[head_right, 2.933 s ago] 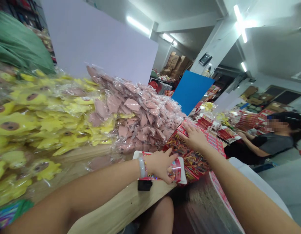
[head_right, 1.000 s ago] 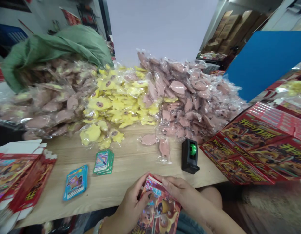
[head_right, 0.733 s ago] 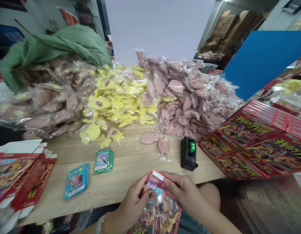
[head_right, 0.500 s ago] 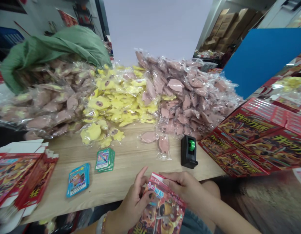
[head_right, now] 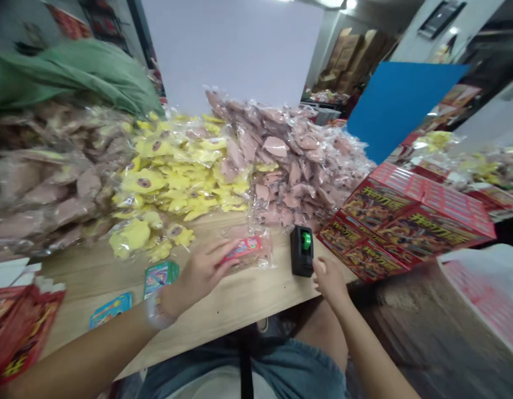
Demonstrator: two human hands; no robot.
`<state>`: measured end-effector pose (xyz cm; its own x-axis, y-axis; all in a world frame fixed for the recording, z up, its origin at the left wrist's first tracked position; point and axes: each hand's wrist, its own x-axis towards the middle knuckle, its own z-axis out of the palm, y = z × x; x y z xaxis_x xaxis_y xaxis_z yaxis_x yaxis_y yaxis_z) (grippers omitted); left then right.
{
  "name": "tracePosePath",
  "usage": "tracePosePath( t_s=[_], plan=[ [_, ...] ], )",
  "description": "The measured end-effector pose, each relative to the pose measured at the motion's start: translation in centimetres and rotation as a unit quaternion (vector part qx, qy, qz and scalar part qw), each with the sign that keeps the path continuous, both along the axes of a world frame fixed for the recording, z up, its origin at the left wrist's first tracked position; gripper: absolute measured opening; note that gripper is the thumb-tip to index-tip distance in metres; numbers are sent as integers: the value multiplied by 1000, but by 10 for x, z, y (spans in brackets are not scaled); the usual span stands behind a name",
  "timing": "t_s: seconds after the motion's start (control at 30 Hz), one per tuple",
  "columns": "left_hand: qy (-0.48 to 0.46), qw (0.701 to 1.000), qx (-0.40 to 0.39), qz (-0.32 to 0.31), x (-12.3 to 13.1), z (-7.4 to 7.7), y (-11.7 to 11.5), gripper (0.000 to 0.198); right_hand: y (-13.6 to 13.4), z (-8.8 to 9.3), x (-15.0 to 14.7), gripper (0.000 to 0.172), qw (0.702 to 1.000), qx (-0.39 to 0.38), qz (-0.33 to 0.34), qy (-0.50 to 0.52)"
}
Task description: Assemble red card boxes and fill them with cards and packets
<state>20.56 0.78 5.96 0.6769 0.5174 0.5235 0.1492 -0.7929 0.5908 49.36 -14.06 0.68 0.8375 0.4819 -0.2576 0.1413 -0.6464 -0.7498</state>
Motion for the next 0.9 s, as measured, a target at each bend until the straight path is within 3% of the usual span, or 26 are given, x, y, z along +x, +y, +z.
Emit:
tracePosePath(
  t_s=[0.07,0.17,0.33,0.43,0.5,0.6,0.67,0.73,0.8,0.9],
  plan=[
    [97,994,14,-55,10,-9,-2,43,17,-5,14,30,993,-9,-10,118],
    [233,972,-28,-27,14,-12,-7,44,31,-6,17,20,976,19,-27,215],
    [338,939,-69,-2,10,4,0,24,4,-18,-6,15,969,134,-55,199],
    [347,935,-76,2,11,8,5,24,-20,-27,-25,21,973,155,-69,154],
    [347,934,-79,7,12,5,4,24,-22,-23,-47,25,975,153,-65,147],
    [333,940,-73,10,18,-2,-1,24,2,-1,-97,29,963,192,25,188],
    [307,949,-66,4,22,-5,-7,24,29,12,-133,36,929,258,99,248],
    [272,960,-69,-13,23,-3,-15,24,47,14,-157,42,910,286,83,290],
    [231,969,-74,-44,17,6,-24,26,48,7,-164,43,933,230,58,271],
    [186,976,-72,-88,1,31,-38,32,26,-4,-147,56,985,115,101,81]
  ],
)
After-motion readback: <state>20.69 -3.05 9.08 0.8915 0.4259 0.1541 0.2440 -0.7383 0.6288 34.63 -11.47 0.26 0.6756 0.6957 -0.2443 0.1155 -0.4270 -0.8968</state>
